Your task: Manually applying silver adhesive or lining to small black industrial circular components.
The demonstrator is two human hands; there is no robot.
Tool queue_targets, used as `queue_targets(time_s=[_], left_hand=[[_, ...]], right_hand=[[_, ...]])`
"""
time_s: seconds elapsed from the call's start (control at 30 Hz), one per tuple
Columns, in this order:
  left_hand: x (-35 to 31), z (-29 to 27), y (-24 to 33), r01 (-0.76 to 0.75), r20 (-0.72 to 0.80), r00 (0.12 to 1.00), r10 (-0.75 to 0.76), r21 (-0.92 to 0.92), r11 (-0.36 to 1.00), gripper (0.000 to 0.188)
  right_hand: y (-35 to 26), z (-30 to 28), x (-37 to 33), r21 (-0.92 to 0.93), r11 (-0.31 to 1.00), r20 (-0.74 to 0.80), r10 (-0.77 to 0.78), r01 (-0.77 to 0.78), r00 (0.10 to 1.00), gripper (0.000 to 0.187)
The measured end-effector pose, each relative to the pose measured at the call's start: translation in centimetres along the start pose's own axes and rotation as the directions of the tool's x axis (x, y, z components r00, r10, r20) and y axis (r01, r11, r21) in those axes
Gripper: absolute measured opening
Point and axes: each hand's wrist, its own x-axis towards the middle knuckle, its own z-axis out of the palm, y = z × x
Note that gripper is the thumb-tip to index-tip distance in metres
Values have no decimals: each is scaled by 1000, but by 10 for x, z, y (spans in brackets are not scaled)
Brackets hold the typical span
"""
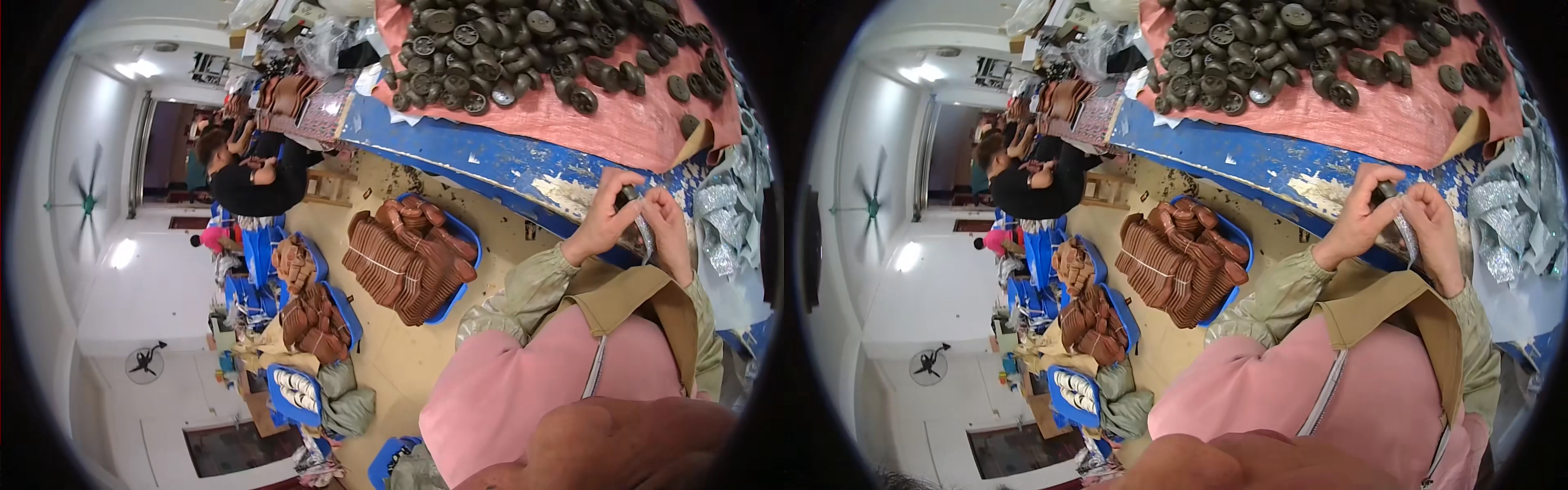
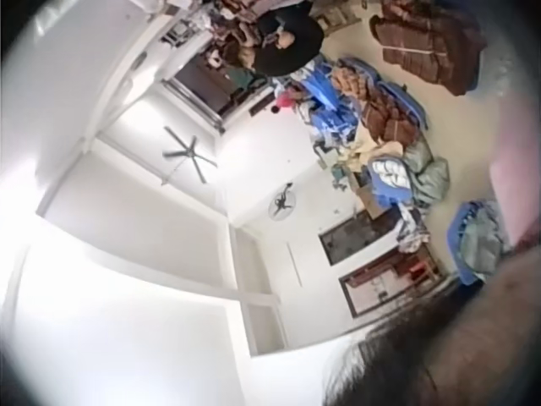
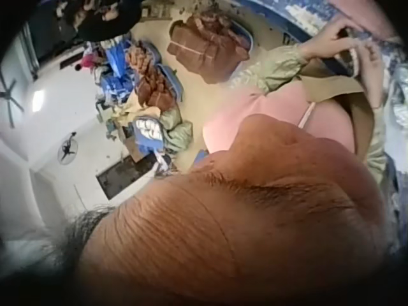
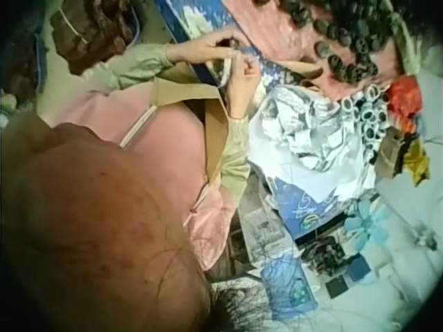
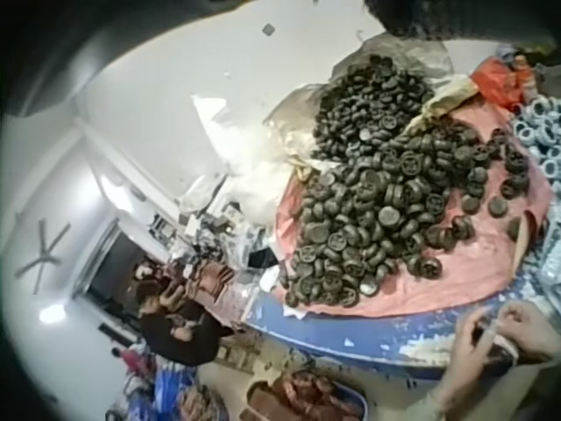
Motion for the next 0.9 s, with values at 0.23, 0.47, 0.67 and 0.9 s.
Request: queue_targets(time_s=[0.23, 0.47, 0.67, 0.9], left_hand=[[1, 2, -1, -41, 42, 998, 42, -23, 999, 49], [10, -26, 26, 243, 373, 919, -129, -277, 930, 83], [25, -48, 37, 279, 549, 817, -175, -111, 954, 82], [18, -55, 28, 403, 653, 726, -216, -149, 903, 63]], right_hand=[[18, -13, 6, 56, 992, -29, -110, 111, 994, 8], [-23, -19, -1, 139, 989, -12, 47, -45, 999, 12], [-24, -19, 0, 173, 931, 206, 286, -322, 936, 13], [-36, -8, -23, -175, 969, 228, 213, -175, 950, 43]])
